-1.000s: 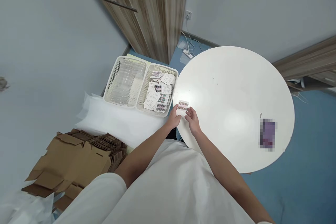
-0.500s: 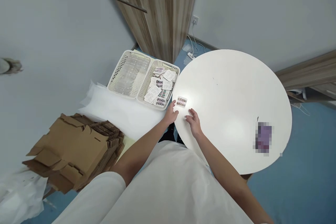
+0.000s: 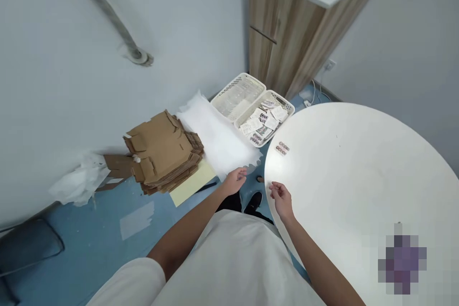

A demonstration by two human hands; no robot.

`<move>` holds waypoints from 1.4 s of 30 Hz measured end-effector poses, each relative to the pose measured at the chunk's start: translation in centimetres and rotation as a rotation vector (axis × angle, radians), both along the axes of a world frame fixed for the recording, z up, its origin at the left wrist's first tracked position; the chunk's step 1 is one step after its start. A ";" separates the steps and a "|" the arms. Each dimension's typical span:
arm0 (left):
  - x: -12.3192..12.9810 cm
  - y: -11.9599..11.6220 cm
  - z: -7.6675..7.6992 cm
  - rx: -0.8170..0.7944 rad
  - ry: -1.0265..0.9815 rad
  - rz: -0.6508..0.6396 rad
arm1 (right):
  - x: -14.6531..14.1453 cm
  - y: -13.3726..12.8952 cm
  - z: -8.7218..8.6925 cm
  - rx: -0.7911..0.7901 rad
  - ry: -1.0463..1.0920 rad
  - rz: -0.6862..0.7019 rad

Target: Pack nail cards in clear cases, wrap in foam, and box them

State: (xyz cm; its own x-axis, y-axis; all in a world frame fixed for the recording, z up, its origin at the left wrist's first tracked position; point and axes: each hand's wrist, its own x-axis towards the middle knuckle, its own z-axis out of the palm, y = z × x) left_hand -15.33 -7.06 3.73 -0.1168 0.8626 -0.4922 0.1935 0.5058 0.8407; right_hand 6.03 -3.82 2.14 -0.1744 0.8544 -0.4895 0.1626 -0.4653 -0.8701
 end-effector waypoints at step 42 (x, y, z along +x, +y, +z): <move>-21.9 24.5 0.5 0.084 0.570 0.039 | -28.7 22.3 0.2 -0.165 0.325 0.058</move>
